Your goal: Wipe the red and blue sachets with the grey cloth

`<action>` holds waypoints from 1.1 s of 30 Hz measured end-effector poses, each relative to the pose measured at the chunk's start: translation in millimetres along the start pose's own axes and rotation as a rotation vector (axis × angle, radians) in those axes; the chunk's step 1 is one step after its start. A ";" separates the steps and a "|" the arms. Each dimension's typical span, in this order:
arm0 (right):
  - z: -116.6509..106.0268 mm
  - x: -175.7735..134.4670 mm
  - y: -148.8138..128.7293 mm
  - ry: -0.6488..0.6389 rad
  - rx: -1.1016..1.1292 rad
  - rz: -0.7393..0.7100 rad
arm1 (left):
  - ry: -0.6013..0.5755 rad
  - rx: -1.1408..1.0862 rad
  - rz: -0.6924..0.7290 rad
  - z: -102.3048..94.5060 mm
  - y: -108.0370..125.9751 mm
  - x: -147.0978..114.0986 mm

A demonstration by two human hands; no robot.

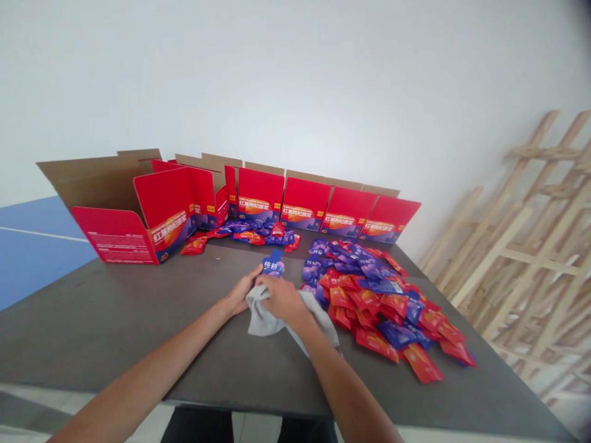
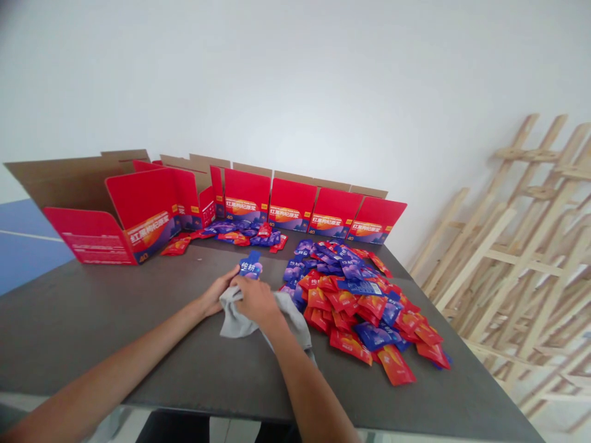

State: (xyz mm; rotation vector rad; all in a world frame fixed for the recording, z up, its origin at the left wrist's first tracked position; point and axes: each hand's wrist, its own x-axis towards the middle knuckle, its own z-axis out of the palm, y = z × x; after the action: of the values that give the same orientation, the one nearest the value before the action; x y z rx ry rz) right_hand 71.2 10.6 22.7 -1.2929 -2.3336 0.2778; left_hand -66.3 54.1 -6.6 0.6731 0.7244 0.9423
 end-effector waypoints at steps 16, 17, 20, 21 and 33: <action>19.3 -5.8 -20.3 -0.249 -0.196 -0.069 | 0.188 0.464 0.113 92.4 11.7 127.7; 21.3 -5.3 -19.3 -0.244 -0.193 -0.076 | 0.142 0.505 0.102 102.0 5.6 131.3; 26.0 -4.6 -14.7 -0.189 -0.157 -0.179 | 0.011 0.630 0.078 121.3 -11.6 137.4; 26.9 -4.7 -13.3 -0.166 -0.146 -0.221 | -0.024 0.677 0.078 124.1 -15.8 138.1; 19.1 -4.0 -21.0 -0.243 -0.210 -0.088 | -0.023 1.445 0.323 79.4 11.4 135.5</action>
State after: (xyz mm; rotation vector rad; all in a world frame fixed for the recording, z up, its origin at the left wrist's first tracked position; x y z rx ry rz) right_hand 48.2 -3.2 12.9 -1.3096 -2.6788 0.1731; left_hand 44.9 163.5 14.8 2.1002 1.2686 0.5601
